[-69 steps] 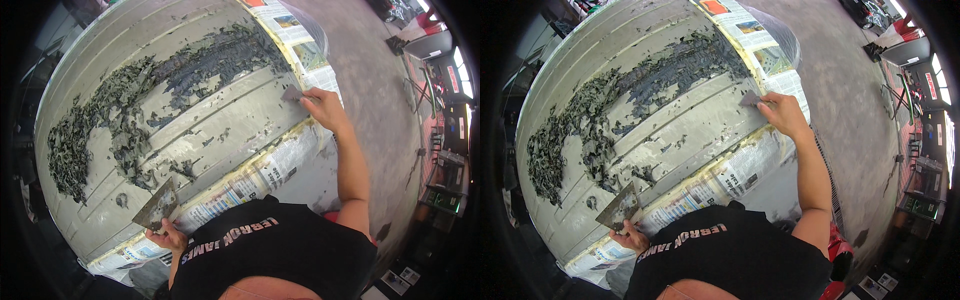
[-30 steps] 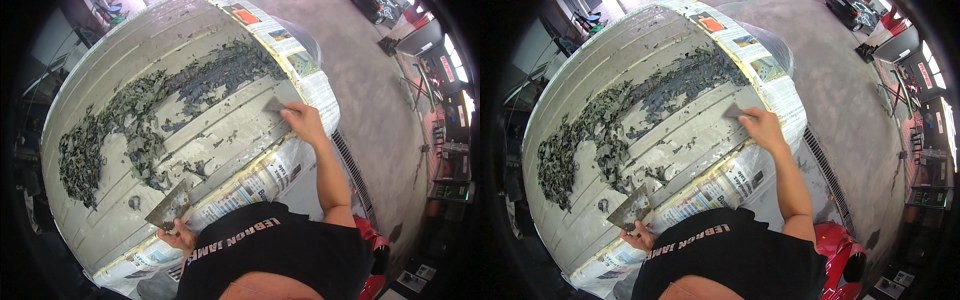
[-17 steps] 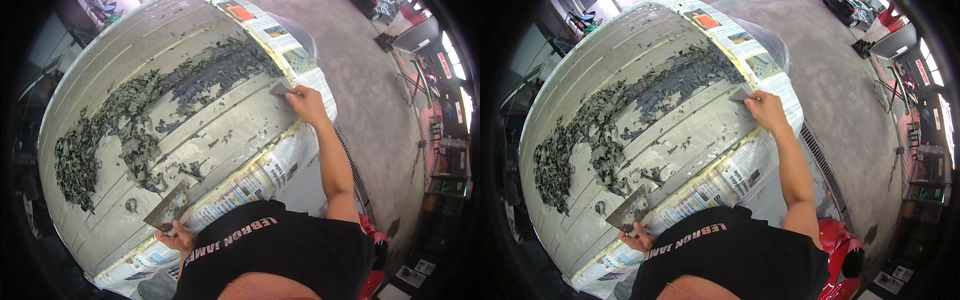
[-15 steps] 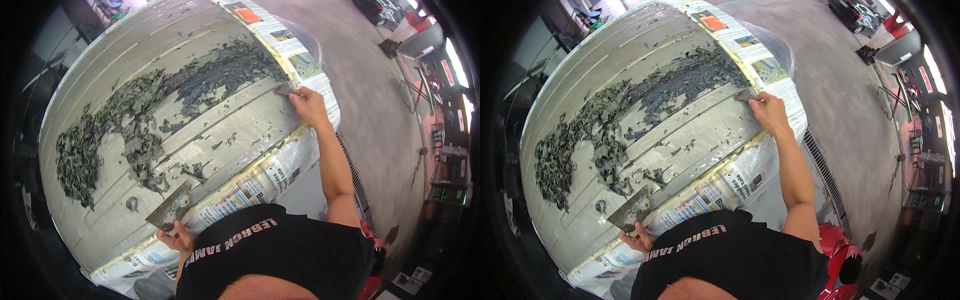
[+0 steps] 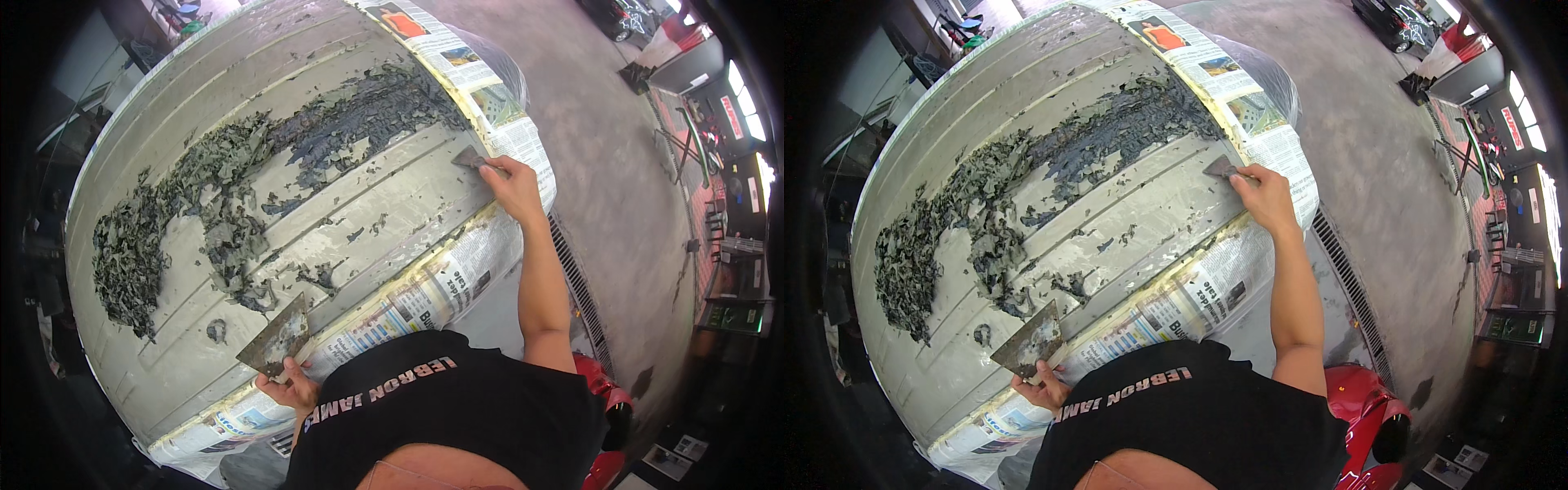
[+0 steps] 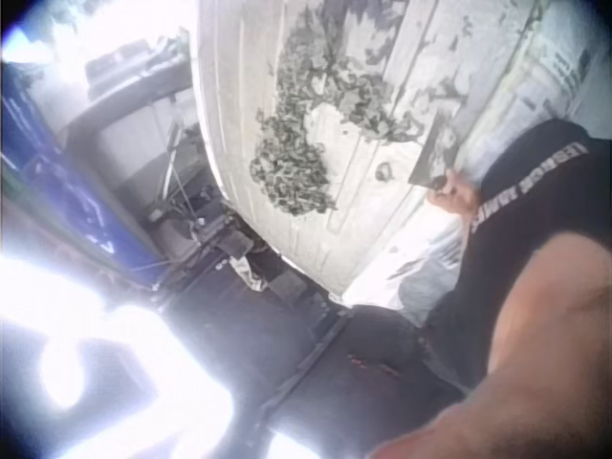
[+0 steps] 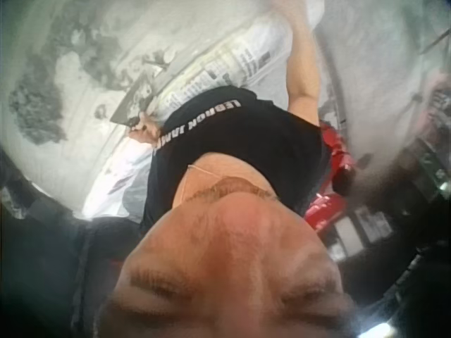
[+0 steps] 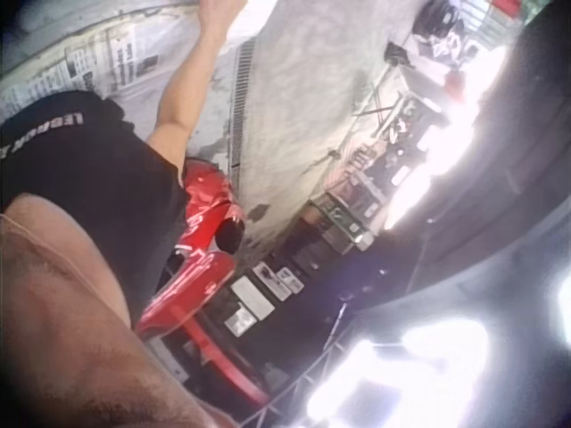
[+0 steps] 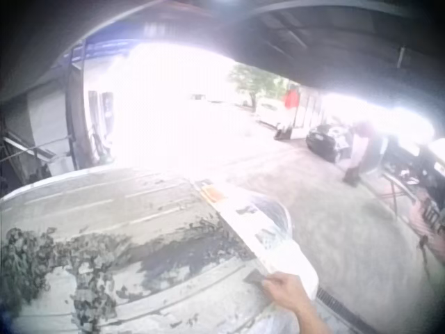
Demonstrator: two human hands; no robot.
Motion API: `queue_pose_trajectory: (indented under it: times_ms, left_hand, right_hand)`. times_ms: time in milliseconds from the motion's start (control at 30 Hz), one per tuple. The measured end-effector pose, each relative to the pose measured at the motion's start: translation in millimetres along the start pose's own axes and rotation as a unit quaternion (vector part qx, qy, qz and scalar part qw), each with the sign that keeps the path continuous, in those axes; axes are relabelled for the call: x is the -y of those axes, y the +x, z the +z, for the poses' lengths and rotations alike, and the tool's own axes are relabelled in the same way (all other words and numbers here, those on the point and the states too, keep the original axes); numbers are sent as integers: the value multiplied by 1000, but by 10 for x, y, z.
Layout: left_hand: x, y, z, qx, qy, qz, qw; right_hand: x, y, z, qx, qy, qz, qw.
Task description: The person scrapes a gray compound from the hood of a car using a small metal scraper. The hood is covered with newspaper. The person repeatedly scrapes the compound and transfers it onto a larger putty knife held in the other hand.
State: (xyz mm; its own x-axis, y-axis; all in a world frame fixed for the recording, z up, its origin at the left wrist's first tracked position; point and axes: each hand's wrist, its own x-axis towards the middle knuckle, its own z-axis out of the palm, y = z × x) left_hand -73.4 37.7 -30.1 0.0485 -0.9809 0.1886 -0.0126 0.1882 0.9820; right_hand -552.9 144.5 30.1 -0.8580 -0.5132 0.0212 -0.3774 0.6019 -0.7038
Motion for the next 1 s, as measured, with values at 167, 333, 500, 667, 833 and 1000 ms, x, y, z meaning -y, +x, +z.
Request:
queue_pose_trajectory:
  times_ms: [167,333,500,667,833,1000]
  left_hand:
    - [32,20,-68,34,24,10,999]
    - [42,44,-72,24,14,7,1000]
    - [59,-9,-42,4,11,1,1000]
    - [-32,-16,-50,35,40,-9,999]
    - [13,24,-71,48,52,15,997]
    - [-32,-2,11,8,34,16,999]
  right_hand:
    - [-129,411,85,-40,-4,-41,998]
    - [26,694,-48,54,-18,-38,998]
    - [-195,805,-288,99,-6,-12,995]
    - [43,1276,33,96,-58,-110,988]
    - [1150,1439,279,191,-86,-202,957]
    - [1801,1138,17,104,-138,-330,928]
